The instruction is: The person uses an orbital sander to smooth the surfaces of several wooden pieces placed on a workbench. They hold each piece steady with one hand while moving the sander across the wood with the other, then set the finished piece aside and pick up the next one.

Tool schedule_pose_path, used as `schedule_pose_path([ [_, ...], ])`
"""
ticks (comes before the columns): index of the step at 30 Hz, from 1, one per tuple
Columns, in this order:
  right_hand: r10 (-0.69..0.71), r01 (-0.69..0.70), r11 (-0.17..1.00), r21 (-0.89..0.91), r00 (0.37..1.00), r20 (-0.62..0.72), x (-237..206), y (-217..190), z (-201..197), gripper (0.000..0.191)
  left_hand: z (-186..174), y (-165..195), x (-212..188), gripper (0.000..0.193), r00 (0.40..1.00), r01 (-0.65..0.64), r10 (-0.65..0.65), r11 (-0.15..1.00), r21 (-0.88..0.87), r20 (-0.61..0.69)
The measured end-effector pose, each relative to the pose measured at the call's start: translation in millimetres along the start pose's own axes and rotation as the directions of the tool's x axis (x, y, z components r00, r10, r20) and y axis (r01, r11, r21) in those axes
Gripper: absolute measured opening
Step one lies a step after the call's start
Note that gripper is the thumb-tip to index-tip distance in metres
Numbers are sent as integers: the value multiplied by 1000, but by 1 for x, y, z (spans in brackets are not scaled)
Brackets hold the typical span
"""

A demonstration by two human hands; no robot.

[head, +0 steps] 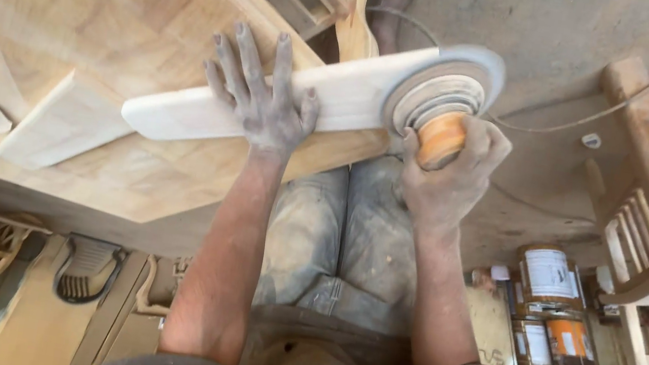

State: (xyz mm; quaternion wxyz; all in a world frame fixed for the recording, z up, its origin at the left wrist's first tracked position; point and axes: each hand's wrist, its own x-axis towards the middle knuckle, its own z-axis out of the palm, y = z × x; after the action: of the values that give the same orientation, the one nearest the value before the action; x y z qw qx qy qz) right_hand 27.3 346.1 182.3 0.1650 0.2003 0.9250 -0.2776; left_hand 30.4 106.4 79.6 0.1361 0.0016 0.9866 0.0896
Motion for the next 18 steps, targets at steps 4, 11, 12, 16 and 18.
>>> schedule_pose_path([
  [4,404,-609,637,473,786,468,85,29,-12,66,0,0,0,59,1000,-14,14,1000,-21,10],
  [11,254,-434,828,356,855,453,111,17,-20,65,-3,-1,9,60,999,-6,4,998,-62,-33],
  [12,88,-153,963,221,956,281,86,6,-18,65,-4,-2,7,60,1000,3,-4,998,-63,-23],
  [16,-120,133,985,-114,986,113,25,-30,3,69,-2,-4,3,58,1000,10,-8,995,-94,19],
  [18,-110,130,979,-158,985,129,31,-36,4,71,-1,-5,4,58,1000,12,-11,996,-90,3],
])
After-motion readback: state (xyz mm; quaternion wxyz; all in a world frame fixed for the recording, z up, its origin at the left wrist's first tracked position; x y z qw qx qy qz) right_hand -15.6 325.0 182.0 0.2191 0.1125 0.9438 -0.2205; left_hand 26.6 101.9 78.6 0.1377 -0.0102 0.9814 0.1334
